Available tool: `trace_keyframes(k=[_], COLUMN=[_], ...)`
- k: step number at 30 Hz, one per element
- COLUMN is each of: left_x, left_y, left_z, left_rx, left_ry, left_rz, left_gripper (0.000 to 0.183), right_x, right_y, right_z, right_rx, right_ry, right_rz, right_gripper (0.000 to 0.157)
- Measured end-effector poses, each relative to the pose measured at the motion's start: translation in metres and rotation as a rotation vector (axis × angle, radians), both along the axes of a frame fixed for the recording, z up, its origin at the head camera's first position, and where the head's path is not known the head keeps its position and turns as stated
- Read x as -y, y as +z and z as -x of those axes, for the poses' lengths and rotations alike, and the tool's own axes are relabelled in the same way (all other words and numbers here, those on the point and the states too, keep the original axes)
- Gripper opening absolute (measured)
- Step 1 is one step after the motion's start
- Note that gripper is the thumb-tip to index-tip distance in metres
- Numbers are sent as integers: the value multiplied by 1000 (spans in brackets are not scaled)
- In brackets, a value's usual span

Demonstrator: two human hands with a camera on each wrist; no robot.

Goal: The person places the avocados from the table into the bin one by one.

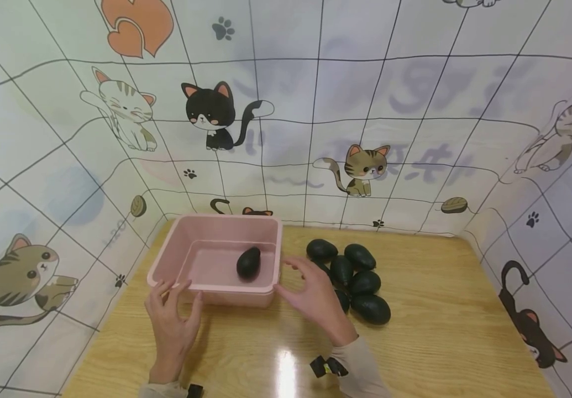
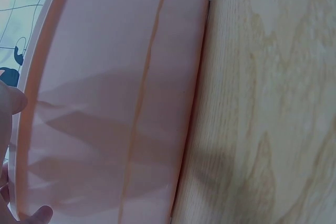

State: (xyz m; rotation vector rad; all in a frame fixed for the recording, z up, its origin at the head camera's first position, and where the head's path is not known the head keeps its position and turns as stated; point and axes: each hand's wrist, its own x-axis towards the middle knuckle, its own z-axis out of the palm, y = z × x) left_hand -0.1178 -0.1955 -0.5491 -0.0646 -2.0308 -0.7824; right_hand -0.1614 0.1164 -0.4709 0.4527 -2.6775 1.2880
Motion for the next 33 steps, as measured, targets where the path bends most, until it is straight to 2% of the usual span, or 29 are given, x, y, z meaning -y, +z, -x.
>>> trace_keyframes(k=[17,26,33], left_x=[0,-1,-1], left_y=[-1,-1,0], left_z=[-1,-1,0], left_rx=[-4,-5,-5], left_ry=[-9,-3,-4], left_rz=[-4,-4,-2], left_gripper=[36,35,35], right_x=[-8,-13,-19], right_y=[-11,-16,-21], right_z=[-3,-3,-4], right_rx=[-25,21,2], right_ry=[-7,2,-17], right_rz=[-16,4,-5], right_gripper=[60,62,62])
